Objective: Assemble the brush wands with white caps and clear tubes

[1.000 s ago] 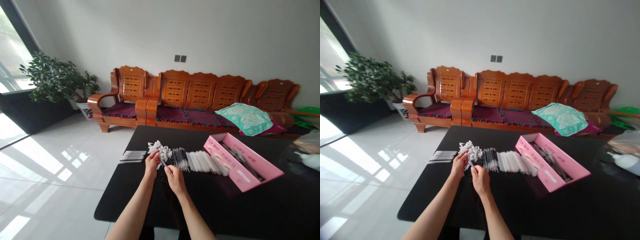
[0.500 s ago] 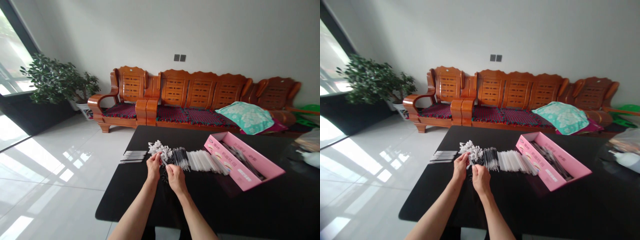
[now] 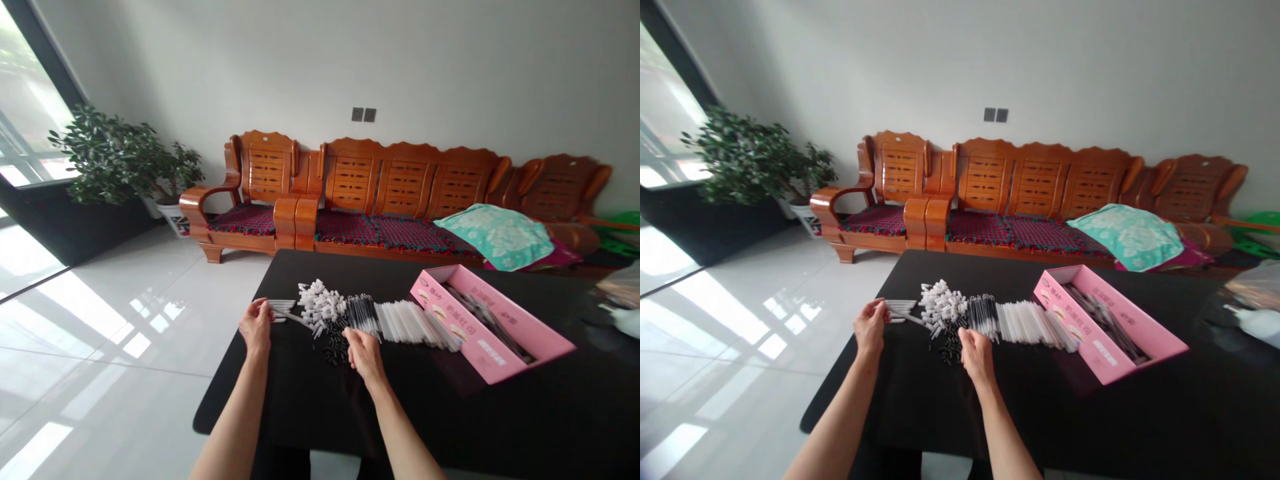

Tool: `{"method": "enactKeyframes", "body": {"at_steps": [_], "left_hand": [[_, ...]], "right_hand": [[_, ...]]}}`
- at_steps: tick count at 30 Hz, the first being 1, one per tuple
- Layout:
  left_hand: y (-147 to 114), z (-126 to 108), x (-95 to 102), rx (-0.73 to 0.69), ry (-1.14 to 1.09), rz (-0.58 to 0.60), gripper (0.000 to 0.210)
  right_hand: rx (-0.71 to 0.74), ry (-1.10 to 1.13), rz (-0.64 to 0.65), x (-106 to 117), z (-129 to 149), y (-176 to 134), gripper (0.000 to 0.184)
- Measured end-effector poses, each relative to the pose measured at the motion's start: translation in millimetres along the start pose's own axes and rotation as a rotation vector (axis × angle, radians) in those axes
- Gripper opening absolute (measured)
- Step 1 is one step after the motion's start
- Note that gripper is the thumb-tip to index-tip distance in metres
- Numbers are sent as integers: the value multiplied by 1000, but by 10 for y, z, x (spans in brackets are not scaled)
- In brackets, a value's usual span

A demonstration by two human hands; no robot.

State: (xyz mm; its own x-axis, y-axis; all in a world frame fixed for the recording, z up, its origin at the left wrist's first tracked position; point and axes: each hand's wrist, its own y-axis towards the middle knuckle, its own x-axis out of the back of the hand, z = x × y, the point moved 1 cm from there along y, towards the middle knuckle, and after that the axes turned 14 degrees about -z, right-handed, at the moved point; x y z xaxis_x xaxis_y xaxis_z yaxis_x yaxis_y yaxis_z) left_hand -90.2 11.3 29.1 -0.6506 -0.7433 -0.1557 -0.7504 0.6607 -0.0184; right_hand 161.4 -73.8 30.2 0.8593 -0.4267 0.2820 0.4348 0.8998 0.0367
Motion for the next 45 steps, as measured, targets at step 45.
{"method": "enactKeyframes", "body": {"at_steps": [45], "left_hand": [[-180, 285, 50, -605, 769, 92, 29]], "right_hand": [[120, -666, -541, 817, -276, 497, 24]]}}
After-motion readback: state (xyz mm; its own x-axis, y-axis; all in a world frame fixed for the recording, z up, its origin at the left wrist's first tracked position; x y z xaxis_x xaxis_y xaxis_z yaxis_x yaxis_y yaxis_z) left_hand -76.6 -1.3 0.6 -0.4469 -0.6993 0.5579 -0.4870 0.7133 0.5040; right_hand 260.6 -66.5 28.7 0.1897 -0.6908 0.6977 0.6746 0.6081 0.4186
